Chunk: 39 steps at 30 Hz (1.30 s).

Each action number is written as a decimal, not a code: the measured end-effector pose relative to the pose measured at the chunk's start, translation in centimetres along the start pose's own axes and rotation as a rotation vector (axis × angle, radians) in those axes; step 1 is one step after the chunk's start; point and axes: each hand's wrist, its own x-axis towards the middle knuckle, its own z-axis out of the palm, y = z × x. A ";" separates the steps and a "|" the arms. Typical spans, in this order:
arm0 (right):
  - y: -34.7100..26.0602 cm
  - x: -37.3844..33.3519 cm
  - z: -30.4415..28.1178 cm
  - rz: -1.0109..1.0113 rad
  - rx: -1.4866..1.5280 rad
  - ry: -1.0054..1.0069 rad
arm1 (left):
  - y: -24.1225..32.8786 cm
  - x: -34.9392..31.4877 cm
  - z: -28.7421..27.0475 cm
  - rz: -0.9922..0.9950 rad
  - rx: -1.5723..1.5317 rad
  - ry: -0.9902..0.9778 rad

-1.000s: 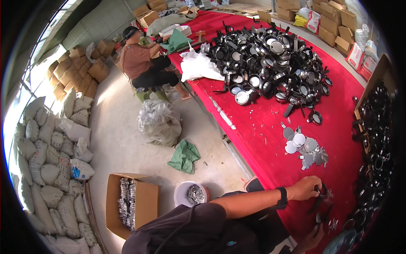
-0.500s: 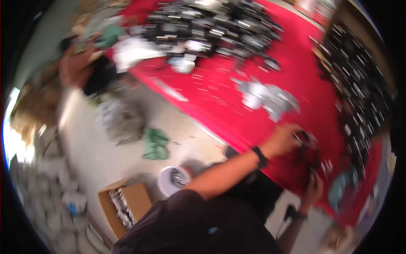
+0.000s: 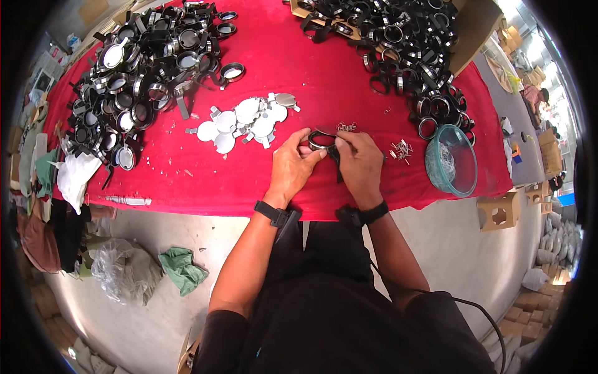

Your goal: Assemble small plastic and metal components, including rings and circular bases.

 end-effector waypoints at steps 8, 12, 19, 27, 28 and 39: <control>-0.7 -0.1 1.3 -0.222 -0.216 -0.024 | -0.1 0.1 -0.3 0.007 -0.048 0.007; -0.7 0.0 1.4 -0.228 -0.239 -0.049 | -0.1 0.1 -0.4 0.013 -0.064 0.015; -1.0 -0.5 0.9 -0.229 -0.292 -0.086 | -0.1 -0.1 -0.4 0.015 -0.073 0.001; -0.7 -0.9 0.2 -0.202 -0.344 -0.136 | 0.2 -0.3 0.0 -0.013 -0.140 -0.053; -0.9 -0.9 0.1 -0.205 -0.339 -0.129 | 0.1 -0.2 -0.1 -0.006 -0.135 -0.053; 3.6 1.4 -1.7 0.173 -0.060 -0.365 | -0.9 0.0 -1.1 0.397 0.081 -0.017</control>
